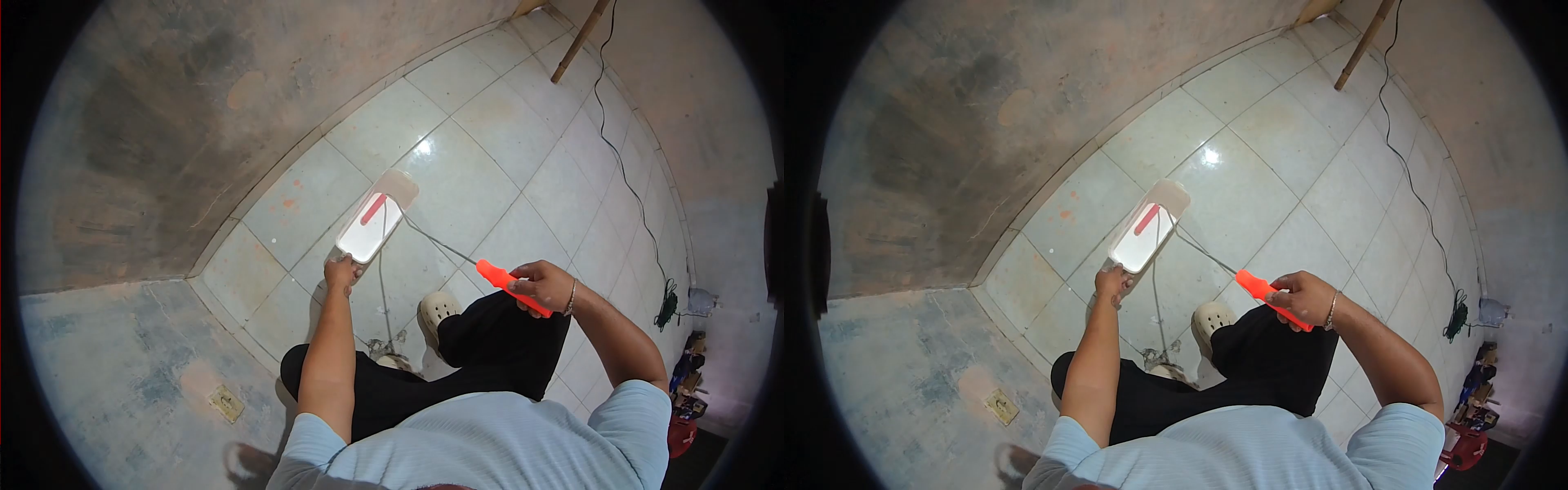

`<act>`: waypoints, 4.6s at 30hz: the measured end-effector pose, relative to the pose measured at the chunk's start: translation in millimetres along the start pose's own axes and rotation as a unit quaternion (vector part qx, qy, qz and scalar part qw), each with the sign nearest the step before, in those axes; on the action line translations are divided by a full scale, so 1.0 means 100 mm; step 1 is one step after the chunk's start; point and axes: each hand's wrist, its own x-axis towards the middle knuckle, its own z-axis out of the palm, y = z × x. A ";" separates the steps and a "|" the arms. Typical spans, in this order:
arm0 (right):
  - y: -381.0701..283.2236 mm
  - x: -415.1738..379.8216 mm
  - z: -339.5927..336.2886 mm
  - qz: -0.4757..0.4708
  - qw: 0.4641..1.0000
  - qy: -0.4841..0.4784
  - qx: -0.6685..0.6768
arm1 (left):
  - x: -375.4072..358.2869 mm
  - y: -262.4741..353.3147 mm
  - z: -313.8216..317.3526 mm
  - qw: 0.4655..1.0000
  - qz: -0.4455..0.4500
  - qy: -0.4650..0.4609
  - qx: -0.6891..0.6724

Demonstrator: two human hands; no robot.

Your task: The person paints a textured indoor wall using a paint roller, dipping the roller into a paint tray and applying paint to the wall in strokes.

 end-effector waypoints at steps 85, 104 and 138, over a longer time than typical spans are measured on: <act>-1.55 -1.04 -0.06 0.111 0.906 -0.027 -0.407 | 0.06 -0.41 0.13 0.978 0.203 0.046 0.032; -0.01 -1.40 -0.43 -0.197 0.974 0.109 0.024 | 0.10 -0.11 -0.56 0.997 -0.069 -0.043 0.009; -1.94 1.59 2.28 -0.480 0.833 0.231 -0.148 | -2.23 1.54 -1.18 0.901 0.418 0.068 -0.096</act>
